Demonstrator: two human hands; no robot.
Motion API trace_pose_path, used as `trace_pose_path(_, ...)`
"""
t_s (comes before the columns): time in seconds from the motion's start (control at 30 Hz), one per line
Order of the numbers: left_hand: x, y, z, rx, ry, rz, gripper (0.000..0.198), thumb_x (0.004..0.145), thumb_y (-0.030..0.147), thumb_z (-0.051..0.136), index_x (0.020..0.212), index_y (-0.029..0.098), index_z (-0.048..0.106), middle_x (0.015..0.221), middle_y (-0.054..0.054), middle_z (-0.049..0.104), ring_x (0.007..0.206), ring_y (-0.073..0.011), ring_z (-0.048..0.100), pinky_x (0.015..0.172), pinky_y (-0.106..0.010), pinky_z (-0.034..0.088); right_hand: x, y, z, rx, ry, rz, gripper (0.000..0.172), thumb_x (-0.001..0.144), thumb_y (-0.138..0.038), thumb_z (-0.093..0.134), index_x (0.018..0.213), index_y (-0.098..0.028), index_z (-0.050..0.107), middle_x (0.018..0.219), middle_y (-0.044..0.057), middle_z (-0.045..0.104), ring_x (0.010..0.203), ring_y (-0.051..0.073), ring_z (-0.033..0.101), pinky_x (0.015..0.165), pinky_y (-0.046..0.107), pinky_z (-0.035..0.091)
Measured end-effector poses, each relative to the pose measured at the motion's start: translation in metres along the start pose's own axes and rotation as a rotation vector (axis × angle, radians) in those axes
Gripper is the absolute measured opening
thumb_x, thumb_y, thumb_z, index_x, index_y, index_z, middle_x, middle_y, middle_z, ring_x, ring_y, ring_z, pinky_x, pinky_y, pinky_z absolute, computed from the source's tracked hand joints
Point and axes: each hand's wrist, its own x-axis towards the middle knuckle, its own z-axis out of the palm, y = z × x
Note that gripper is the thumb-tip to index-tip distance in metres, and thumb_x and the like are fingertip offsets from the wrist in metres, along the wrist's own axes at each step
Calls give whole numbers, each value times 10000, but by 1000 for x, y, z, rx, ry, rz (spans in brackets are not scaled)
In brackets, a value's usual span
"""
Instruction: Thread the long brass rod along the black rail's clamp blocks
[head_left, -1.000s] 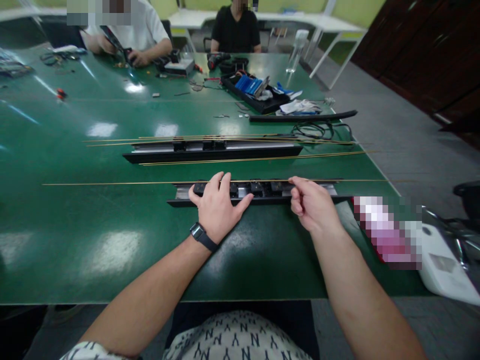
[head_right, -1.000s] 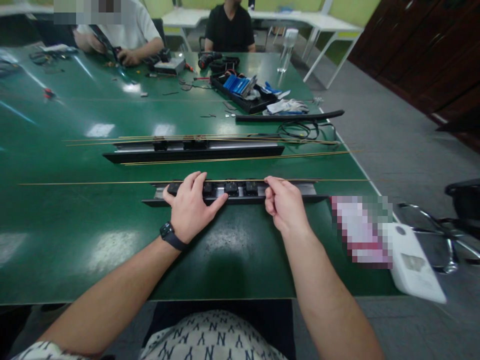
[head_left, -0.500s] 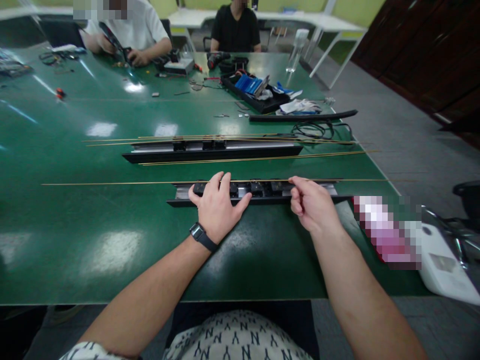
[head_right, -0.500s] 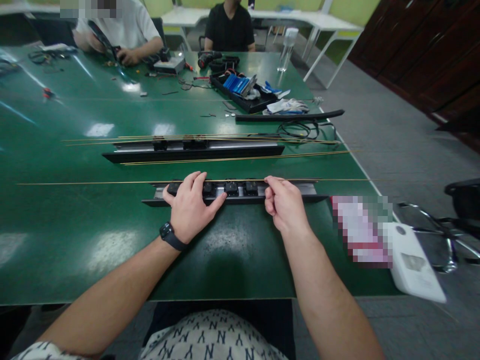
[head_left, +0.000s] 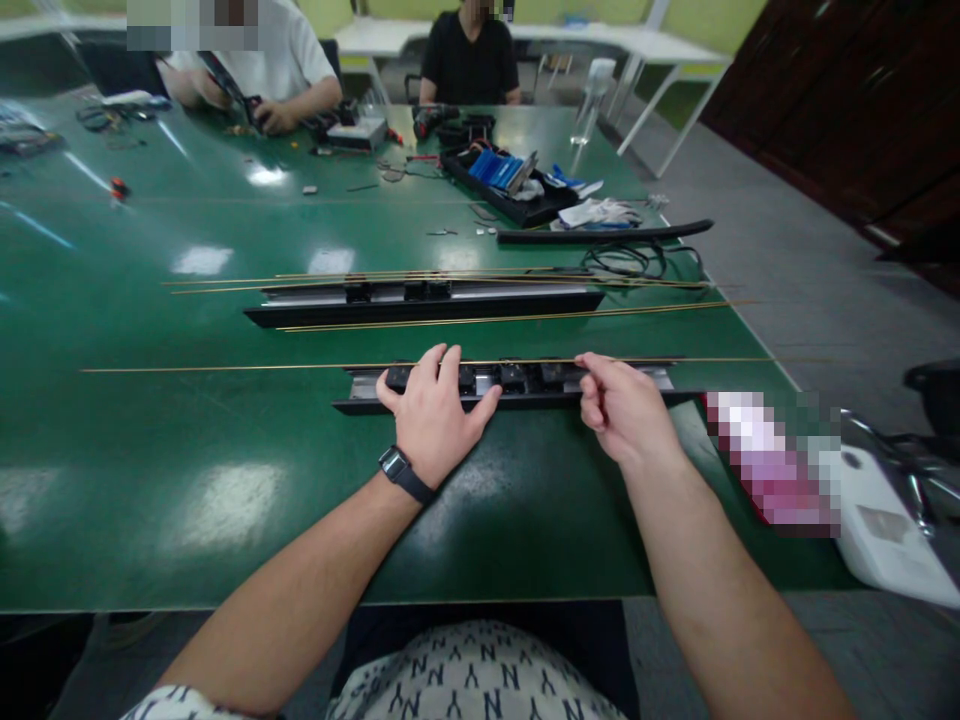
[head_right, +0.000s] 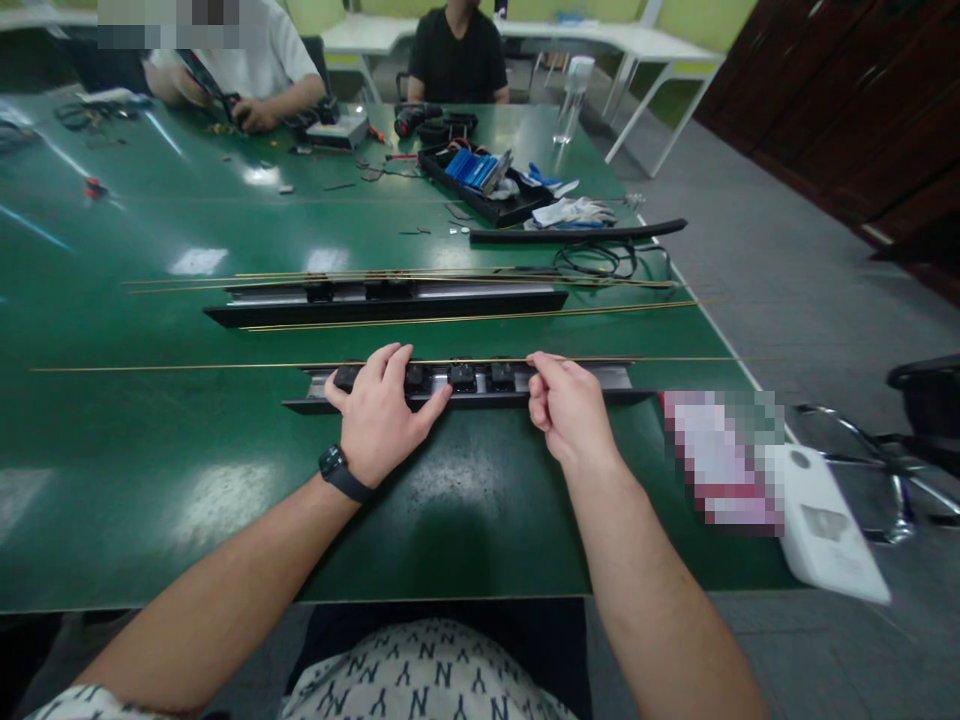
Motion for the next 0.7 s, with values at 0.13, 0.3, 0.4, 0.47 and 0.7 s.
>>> trace_pose_path(0.13, 0, 0, 0, 8, -2, -5, 576, 932, 542, 559, 1428, 254, 517, 1516, -148, 535, 1356, -356, 513, 1169, -676, 179, -1, -1, 1, -4, 6, 1, 230, 790, -327, 789, 874, -163, 651, 525, -54, 537, 285, 55, 382, 255, 165, 205)
trace_pose_path(0.3, 0, -1, 1, 0, 3, -1, 554, 938, 528, 552, 1422, 258, 521, 1513, -143, 539, 1353, -355, 516, 1169, -675, 177, -2, -2, 3, -4, 14, 3, 195, 808, -305, 770, 863, -161, 650, 522, -52, 533, 282, 55, 379, 252, 164, 204)
trace_pose_path(0.4, 0, -1, 1, -1, 7, 2, 553, 940, 531, 550, 1420, 256, 523, 1510, -146, 542, 1351, -354, 518, 1168, -675, 176, -2, -2, 2, -1, 10, -1, 194, 812, -308, 767, 859, -162, 647, 520, -53, 529, 282, 56, 376, 252, 165, 207)
trace_pose_path(0.47, 0, -1, 1, -7, 12, 8, 555, 941, 527, 549, 1424, 255, 520, 1511, -147, 540, 1353, -352, 517, 1169, -676, 172, -2, -2, 2, -3, 10, -2, 197, 809, -305, 772, 863, -163, 648, 524, -53, 532, 285, 57, 381, 253, 164, 208)
trace_pose_path(0.7, 0, -1, 1, -5, 5, 9, 575, 942, 530, 556, 1440, 247, 511, 1518, -150, 533, 1357, -345, 511, 1176, -668, 160, -2, -2, 2, 7, 4, 3, 164, 818, -281, 755, 864, -158, 658, 526, -48, 537, 288, 57, 377, 255, 166, 206)
